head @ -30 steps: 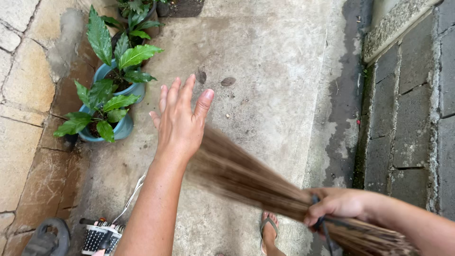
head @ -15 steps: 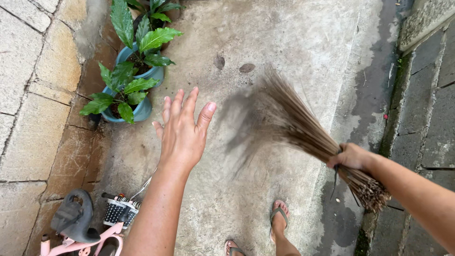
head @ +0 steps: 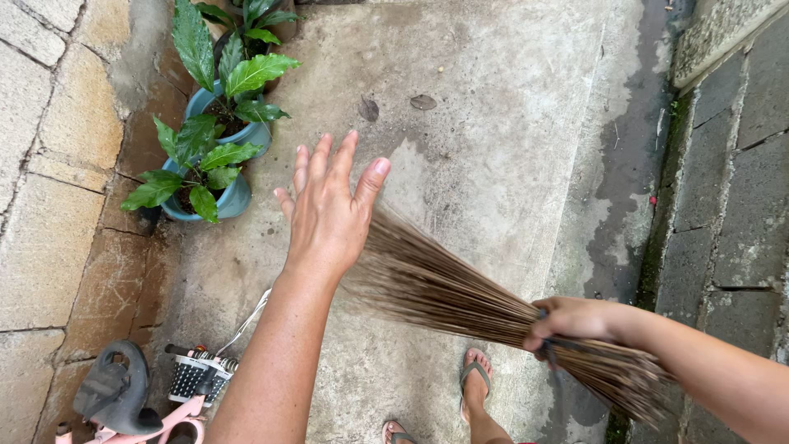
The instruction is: The person picks up a broom and sweeps the concrete ground of an outdoor walkway, moving a pile of debris along the path next to potted plants.
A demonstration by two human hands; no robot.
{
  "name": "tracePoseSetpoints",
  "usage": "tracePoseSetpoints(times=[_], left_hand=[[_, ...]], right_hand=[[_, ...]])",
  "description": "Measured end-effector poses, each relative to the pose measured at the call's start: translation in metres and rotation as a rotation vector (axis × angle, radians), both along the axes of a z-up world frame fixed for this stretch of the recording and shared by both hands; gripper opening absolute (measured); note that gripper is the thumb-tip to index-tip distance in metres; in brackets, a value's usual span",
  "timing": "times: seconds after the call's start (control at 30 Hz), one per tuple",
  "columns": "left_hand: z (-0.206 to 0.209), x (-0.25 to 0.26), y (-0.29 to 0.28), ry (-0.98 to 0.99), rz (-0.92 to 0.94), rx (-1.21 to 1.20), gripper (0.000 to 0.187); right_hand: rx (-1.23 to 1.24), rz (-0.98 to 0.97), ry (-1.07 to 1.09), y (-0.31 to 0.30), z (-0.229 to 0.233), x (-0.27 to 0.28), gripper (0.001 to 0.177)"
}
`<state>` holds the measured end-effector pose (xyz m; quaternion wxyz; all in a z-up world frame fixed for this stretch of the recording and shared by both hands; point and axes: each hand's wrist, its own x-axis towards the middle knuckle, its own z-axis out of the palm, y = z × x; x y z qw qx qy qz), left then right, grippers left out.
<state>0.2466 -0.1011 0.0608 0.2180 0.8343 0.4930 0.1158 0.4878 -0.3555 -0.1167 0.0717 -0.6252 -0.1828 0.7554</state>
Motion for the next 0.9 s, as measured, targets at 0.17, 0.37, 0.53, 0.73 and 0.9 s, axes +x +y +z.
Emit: tracePoseSetpoints(times=[0.17,0.37,0.53,0.73,0.9], left_hand=[[0.0,0.0,-0.001,0.003,-0.02,0.017,0.081],[-0.008,-0.006,-0.003,0.027,-0.004,-0.006,0.08],[-0.016,-0.002,0.0,0.019,-0.004,-0.01,0.08],[-0.022,0.021,-0.001,-0.01,-0.054,-0.027,0.079],[-0.023,0.034,-0.004,-0.022,-0.091,-0.029,0.079]], right_hand=[[-0.029,-0.032,-0.014,0.042,-0.076,0.012,0.049],[0.145,-0.165,-0.433,0.074,-0.062,0.039,0.054],[0.375,0.096,-0.469,0.04,0.001,0.045,0.065],[0.053,-0.063,-0.076,-0.029,0.022,0.035,0.071],[-0.225,-0.053,-0.086,-0.07,-0.024,0.091,0.065]])
